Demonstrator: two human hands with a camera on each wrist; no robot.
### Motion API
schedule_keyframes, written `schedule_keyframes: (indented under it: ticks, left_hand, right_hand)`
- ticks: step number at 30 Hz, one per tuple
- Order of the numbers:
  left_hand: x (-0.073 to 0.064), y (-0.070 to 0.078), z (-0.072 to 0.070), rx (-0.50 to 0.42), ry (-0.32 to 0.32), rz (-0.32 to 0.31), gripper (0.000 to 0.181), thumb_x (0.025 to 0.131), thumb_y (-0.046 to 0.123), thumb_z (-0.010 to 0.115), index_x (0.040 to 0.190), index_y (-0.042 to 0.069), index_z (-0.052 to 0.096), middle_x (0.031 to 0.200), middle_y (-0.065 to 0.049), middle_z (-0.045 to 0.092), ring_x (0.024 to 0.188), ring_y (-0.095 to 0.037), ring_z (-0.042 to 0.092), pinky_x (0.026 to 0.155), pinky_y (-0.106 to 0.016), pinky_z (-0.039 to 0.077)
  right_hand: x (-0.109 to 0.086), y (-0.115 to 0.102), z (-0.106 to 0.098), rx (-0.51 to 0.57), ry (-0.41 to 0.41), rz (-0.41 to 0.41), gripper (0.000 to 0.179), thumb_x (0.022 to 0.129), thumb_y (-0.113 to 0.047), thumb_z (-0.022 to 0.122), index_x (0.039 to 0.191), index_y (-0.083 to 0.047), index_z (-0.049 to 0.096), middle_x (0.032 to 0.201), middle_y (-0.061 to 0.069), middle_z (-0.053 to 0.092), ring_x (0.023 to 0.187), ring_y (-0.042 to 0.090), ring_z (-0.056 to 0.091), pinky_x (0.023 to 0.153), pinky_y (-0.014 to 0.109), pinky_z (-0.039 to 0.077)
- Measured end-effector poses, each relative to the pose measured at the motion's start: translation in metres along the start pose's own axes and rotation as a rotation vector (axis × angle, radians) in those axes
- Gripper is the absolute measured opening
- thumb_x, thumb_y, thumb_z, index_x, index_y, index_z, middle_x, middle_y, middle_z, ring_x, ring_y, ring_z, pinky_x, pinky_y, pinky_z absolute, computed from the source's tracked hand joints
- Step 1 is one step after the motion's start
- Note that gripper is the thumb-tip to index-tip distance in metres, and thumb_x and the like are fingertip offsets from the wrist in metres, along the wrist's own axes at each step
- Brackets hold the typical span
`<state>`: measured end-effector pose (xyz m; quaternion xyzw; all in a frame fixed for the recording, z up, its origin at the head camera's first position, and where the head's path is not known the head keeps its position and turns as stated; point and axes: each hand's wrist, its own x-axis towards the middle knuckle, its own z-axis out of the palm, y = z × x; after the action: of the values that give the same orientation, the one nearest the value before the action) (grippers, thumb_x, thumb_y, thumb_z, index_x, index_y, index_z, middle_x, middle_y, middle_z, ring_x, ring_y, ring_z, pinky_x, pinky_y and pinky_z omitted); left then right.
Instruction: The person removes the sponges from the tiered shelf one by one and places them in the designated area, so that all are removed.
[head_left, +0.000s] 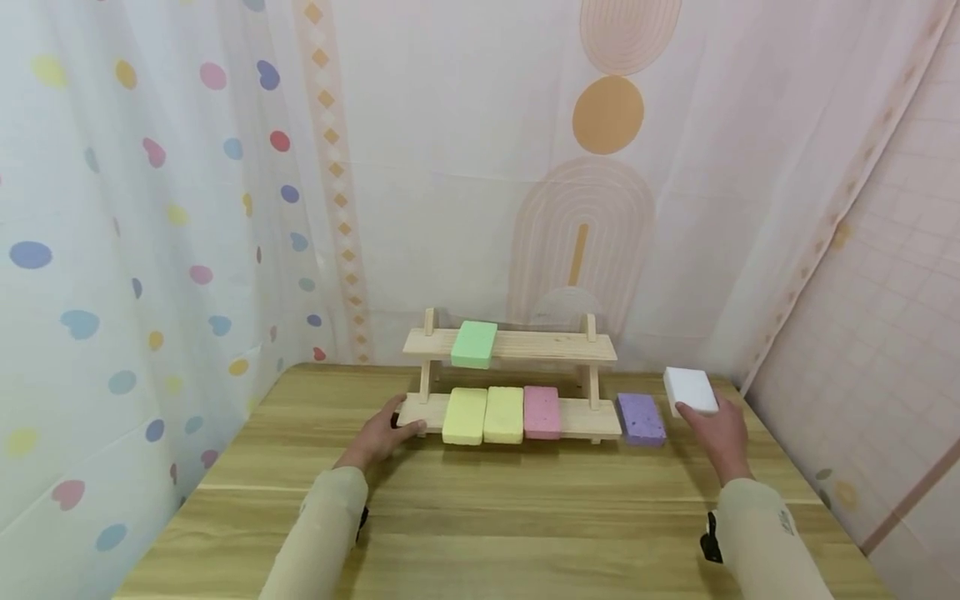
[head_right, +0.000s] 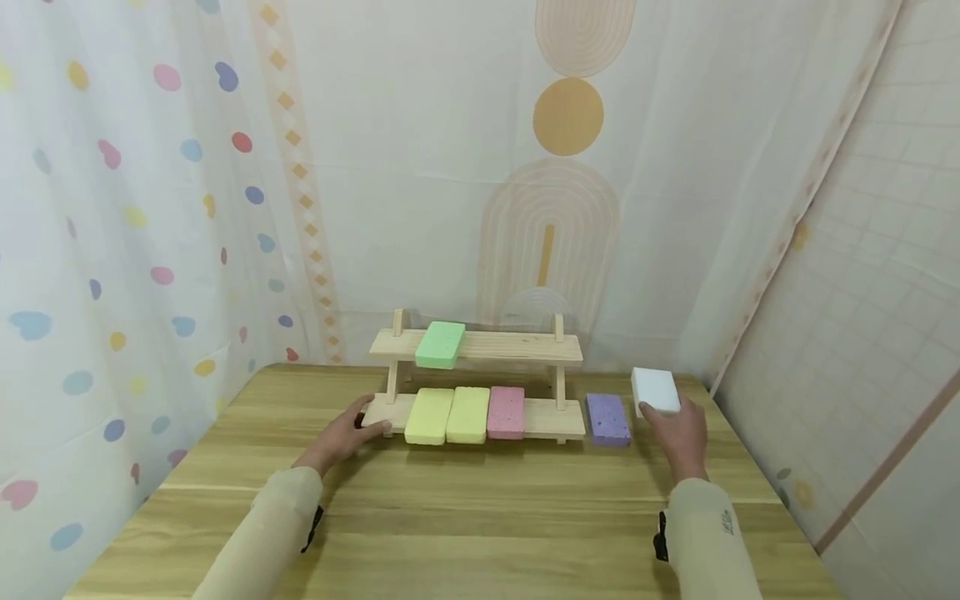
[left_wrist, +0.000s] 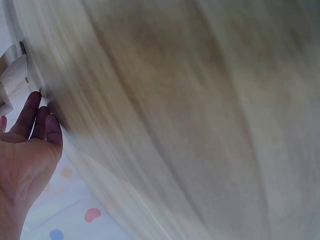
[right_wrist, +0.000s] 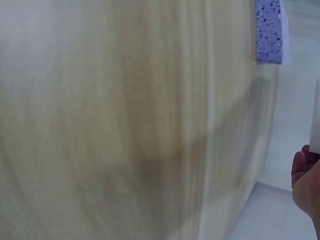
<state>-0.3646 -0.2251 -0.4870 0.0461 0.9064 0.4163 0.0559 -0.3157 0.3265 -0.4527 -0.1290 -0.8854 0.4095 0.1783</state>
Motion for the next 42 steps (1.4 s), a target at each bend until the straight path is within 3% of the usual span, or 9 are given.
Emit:
schedule_keyframes:
  ticks: [14,23,34,42]
  left_hand:
    - [-0.005,0.004,0.000,0.006,-0.002,0.005,0.090,0.094,0.055,0.061,0.159,0.010,0.017,0.156,-0.032,0.024,0.141,-0.051,0.025,0.109,-0.065,0.027]
    - [-0.004,0.002,0.001,-0.002,0.007,0.028,0.087,0.096,0.050,0.062,0.158,0.008,0.019,0.155,-0.032,0.026,0.140,-0.051,0.027,0.108,-0.063,0.029]
    - [-0.008,0.002,0.001,-0.008,0.007,0.025,0.087,0.096,0.051,0.062,0.158,0.008,0.019,0.155,-0.032,0.026,0.140,-0.051,0.027,0.107,-0.064,0.030]
    - [-0.006,0.003,0.000,-0.009,0.008,0.021,0.088,0.095,0.052,0.062,0.159,0.010,0.018,0.157,-0.030,0.025,0.141,-0.050,0.026,0.108,-0.064,0.028]
  right_hand:
    - [-0.004,0.026,0.003,-0.142,-0.106,0.011,0.079,0.094,-0.039,0.065,0.135,0.024,0.039,0.124,0.045,0.048,0.110,0.052,0.051,0.091,0.059,0.043]
    - [-0.008,0.026,0.006,-0.169,-0.176,0.046,0.082,0.095,-0.042,0.062,0.135,0.025,0.035,0.123,0.045,0.046,0.110,0.053,0.050,0.094,0.060,0.042]
    - [-0.011,0.026,0.010,-0.198,-0.184,0.003,0.069,0.095,-0.035,0.062,0.125,0.025,0.044,0.119,0.045,0.051,0.107,0.054,0.054,0.091,0.060,0.044]
    - [-0.012,0.025,0.007,-0.196,-0.200,0.012,0.075,0.098,-0.046,0.058,0.120,0.024,0.043,0.114,0.044,0.052,0.101,0.050,0.055,0.089,0.059,0.045]
